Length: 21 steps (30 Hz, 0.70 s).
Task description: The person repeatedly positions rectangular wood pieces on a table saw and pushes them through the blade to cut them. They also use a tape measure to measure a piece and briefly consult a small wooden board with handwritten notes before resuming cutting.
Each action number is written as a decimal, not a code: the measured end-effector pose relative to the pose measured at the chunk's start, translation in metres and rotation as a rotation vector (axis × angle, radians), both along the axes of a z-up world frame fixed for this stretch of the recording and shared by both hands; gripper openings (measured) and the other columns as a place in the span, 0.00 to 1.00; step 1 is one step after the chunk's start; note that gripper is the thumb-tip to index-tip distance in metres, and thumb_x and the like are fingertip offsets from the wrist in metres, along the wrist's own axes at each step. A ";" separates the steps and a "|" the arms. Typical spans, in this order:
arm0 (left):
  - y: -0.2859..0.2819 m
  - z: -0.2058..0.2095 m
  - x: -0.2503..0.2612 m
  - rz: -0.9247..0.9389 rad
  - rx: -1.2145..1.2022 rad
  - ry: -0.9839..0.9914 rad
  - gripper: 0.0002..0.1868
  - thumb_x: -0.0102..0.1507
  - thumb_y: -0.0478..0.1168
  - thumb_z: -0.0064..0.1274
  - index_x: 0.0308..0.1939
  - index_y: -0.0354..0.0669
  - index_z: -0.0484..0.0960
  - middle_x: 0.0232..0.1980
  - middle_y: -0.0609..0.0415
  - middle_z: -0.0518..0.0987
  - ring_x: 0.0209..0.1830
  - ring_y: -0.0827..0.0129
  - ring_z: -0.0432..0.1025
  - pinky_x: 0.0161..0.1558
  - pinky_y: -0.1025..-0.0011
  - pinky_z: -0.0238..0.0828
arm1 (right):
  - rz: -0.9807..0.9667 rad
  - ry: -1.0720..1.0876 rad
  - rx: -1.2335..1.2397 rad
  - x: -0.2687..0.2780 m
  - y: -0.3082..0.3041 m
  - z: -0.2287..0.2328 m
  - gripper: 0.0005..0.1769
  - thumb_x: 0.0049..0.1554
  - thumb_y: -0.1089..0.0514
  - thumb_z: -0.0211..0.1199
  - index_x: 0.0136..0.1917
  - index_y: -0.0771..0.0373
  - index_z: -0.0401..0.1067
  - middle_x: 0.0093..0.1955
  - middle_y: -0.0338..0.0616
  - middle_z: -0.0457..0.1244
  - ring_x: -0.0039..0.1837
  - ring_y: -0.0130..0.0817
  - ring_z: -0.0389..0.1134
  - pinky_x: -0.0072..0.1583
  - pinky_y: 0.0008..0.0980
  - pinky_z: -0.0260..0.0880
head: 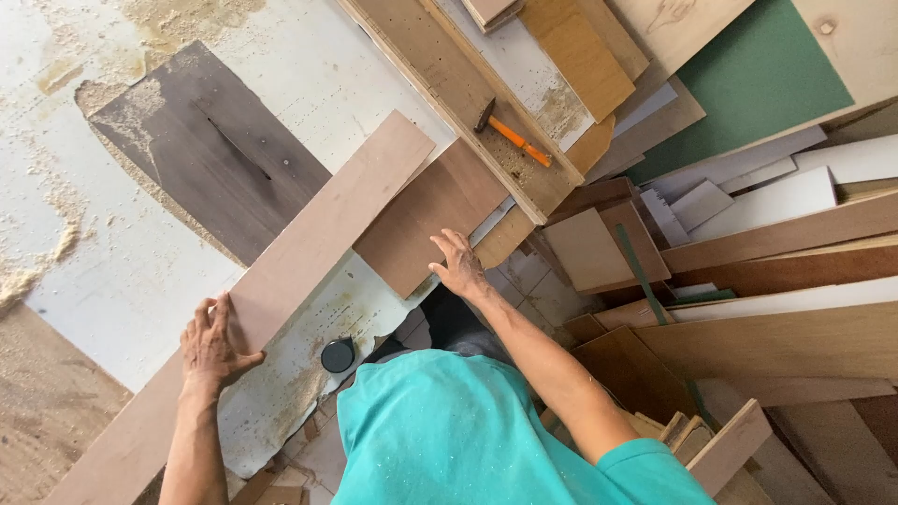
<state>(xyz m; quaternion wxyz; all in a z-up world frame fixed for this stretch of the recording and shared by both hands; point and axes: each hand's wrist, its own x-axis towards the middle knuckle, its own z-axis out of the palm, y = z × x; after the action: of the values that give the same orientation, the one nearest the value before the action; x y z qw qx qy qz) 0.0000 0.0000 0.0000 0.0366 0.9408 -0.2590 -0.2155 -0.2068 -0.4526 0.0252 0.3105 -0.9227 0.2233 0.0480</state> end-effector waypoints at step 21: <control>-0.055 -0.018 0.039 -0.163 0.175 -0.083 0.67 0.40 0.71 0.66 0.82 0.80 0.51 0.78 0.58 0.62 0.78 0.55 0.59 0.70 0.59 0.61 | 0.267 0.222 -0.259 0.019 -0.064 0.002 0.70 0.34 0.34 0.81 0.83 0.45 0.51 0.84 0.64 0.39 0.82 0.75 0.39 0.77 0.63 0.47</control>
<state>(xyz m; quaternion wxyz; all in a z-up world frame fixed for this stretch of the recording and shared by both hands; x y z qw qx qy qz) 0.0387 -0.0551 -0.0178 -0.0742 0.9244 -0.3159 -0.2007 -0.1878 -0.5163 0.0276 0.1537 -0.9654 0.1360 0.1610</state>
